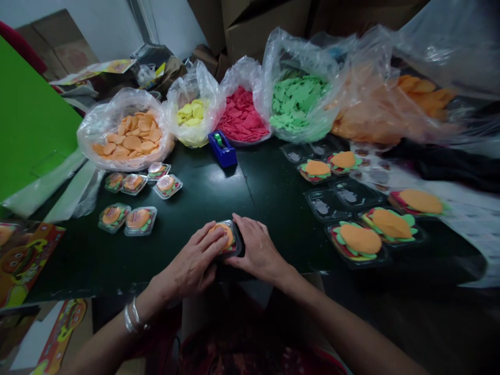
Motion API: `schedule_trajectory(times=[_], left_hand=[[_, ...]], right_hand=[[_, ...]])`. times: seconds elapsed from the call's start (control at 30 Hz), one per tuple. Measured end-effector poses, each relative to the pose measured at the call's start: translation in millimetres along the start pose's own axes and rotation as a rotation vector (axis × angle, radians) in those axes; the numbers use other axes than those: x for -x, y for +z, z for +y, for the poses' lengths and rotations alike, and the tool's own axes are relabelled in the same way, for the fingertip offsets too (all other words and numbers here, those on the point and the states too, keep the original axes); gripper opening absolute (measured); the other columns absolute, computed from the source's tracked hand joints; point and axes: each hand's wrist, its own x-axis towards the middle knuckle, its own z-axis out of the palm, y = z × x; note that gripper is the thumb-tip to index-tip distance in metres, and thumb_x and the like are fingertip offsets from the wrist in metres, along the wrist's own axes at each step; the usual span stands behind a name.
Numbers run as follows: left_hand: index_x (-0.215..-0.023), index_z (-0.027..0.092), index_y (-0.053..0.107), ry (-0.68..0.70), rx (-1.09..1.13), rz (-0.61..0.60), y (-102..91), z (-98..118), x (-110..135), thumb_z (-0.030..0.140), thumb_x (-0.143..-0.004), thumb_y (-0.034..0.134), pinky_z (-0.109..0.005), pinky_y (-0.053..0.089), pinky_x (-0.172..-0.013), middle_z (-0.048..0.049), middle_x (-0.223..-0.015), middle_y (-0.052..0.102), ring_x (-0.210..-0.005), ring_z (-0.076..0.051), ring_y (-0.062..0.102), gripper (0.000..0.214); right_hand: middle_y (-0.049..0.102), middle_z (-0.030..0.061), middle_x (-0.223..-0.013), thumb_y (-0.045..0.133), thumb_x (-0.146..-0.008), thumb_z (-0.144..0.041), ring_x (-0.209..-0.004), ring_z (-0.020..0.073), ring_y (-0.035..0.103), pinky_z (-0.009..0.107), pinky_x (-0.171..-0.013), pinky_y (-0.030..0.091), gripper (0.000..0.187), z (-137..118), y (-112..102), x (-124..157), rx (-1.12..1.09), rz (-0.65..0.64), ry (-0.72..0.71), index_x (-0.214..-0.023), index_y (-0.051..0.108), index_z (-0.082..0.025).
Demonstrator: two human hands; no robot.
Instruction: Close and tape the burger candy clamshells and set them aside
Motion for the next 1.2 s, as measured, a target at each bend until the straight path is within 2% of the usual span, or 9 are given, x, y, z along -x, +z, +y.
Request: schedule_trajectory(times=[0.1,0.23,0.37,0.43,0.5,0.6,0.7,0.97,1.2], left_hand=[[-0.142,0.02,0.03,-0.001,-0.004,-0.013,-2.5,-7.3,0.9,0.014,-0.084,0.052,-0.055,0.033,-0.109,-0.0145,-0.144,0.042,-0.141,-0.03,0.021,0.063],[-0.136,0.022,0.041,0.027,0.003,0.067,8.8,-19.4,4.5,0.012,-0.089,0.046,-0.052,0.035,-0.109,-0.012,-0.141,0.047,-0.14,-0.026,0.026,0.048],[-0.138,0.025,0.038,0.026,0.05,0.158,19.1,-21.9,9.4,0.013,-0.09,0.046,-0.053,0.034,-0.109,-0.0118,-0.14,0.047,-0.139,-0.026,0.028,0.05],[-0.14,0.025,0.034,-0.103,0.12,0.246,18.7,-20.4,10.7,0.019,-0.088,0.054,-0.053,0.035,-0.108,-0.0137,-0.141,0.045,-0.137,-0.027,0.031,0.056],[-0.14,0.023,0.035,-0.328,0.203,0.302,15.0,-19.2,10.2,0.03,-0.081,0.065,-0.052,0.039,-0.105,-0.0156,-0.139,0.044,-0.132,-0.029,0.038,0.066],[-0.132,0.024,0.047,-0.501,0.285,0.212,6.9,-21.1,6.4,0.039,-0.07,0.075,-0.048,0.043,-0.1,-0.013,-0.127,0.051,-0.118,-0.028,0.048,0.069],[-0.127,0.025,0.053,-0.459,0.298,0.111,0.5,-26.5,3.2,0.04,-0.07,0.075,-0.048,0.042,-0.099,-0.0105,-0.121,0.054,-0.112,-0.026,0.049,0.063],[-0.13,0.023,0.05,-0.385,0.269,0.067,-3.8,-32.7,2.2,0.047,-0.076,0.066,-0.048,0.042,-0.095,-0.0126,-0.121,0.056,-0.108,-0.027,0.048,0.061],[-0.127,0.023,0.053,-0.469,0.406,0.037,-11.1,-32.5,3.9,0.041,-0.068,0.076,-0.047,0.039,-0.1,-0.0108,-0.122,0.058,-0.112,-0.026,0.049,0.066]], right_hand=[[0.051,0.0168,-0.133,0.076,-0.063,-0.045,-0.123,0.0328,0.044,0.053,-0.102,0.032,0.093,1.3,-7.6,-1.4,-0.012,-0.042,-0.031,-0.14,0.032,-0.017],[0.045,0.0147,-0.14,0.075,-0.067,-0.043,-0.131,0.0306,0.038,0.05,-0.105,0.033,0.087,1.7,-17.1,-9.0,-0.113,-0.133,-0.119,-0.141,0.033,-0.021],[0.05,0.0145,-0.136,0.072,-0.073,-0.036,-0.125,0.029,0.046,0.049,-0.103,0.037,0.078,1.8,-11.3,-14.5,-0.168,-0.156,-0.135,-0.14,0.034,-0.021],[0.053,0.0141,-0.133,0.075,-0.07,-0.037,-0.122,0.029,0.049,0.049,-0.101,0.038,0.078,3.1,-7.6,-15.2,-0.165,-0.149,-0.117,-0.137,0.038,-0.021],[0.054,0.0138,-0.131,0.078,-0.066,-0.037,-0.121,0.0297,0.049,0.049,-0.101,0.038,0.078,4.4,-7.1,-16.2,-0.165,-0.149,-0.116,-0.133,0.042,-0.021],[0.056,0.0127,-0.126,0.08,-0.064,-0.038,-0.119,0.0304,0.049,0.049,-0.098,0.04,0.075,3.9,-12.3,-20.6,-0.176,-0.173,-0.102,-0.129,0.046,-0.021],[0.057,0.0125,-0.125,0.08,-0.062,-0.038,-0.116,0.0311,0.051,0.05,-0.095,0.042,0.073,0.9,-19.4,-27.8,-0.18,-0.212,-0.075,-0.125,0.048,-0.022],[0.053,0.015,-0.132,0.08,-0.062,-0.039,-0.125,0.0341,0.045,0.054,-0.1,0.038,0.08,7.2,-12.3,-25.7,-0.152,-0.256,-0.066,-0.131,0.044,-0.021],[0.052,0.0165,-0.135,0.081,-0.06,-0.038,-0.125,0.0342,0.046,0.054,-0.101,0.038,0.082,10.7,-1.0,-15.4,-0.128,-0.197,-0.049,-0.131,0.044,-0.018]])
